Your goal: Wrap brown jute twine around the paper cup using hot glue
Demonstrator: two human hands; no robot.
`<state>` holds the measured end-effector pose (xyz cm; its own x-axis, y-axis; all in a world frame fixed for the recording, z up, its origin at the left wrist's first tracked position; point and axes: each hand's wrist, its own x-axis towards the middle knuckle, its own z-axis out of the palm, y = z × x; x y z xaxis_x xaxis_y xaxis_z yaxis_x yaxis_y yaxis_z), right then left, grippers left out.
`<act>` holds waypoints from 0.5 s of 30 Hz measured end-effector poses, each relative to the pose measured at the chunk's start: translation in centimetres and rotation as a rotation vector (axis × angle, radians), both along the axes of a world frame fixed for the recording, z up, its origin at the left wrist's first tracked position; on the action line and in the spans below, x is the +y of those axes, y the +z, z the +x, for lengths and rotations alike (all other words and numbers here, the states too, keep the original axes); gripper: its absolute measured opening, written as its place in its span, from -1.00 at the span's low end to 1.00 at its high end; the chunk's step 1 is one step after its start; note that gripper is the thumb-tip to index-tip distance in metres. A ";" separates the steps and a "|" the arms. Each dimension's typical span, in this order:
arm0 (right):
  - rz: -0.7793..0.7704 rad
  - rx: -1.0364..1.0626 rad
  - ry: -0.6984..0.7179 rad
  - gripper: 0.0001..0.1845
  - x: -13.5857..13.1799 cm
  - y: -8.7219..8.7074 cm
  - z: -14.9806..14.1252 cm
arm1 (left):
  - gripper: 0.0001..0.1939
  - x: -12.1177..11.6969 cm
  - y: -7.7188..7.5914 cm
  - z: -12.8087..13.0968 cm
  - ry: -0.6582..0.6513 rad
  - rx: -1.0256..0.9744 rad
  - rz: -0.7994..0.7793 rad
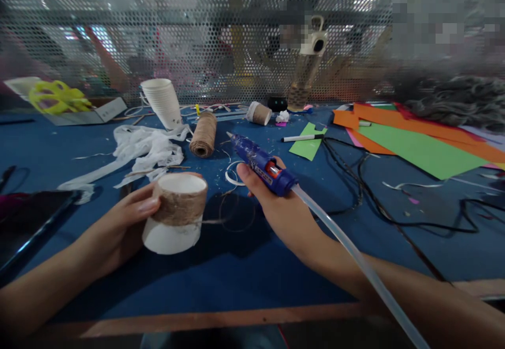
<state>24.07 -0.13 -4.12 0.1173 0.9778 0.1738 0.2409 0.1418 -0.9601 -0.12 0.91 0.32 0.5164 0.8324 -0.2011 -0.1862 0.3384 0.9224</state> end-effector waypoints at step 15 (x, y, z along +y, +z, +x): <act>-0.090 -0.058 -0.013 -0.54 -0.7 2.0 -1.3 | -0.66 1.0 -0.1 0.5 0.408 -0.280 0.049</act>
<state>22.80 -0.80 -2.13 0.1224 0.9882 0.0923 0.2982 0.0521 -0.9531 0.36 1.87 0.26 0.1754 0.9829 -0.0567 -0.5372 0.1439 0.8311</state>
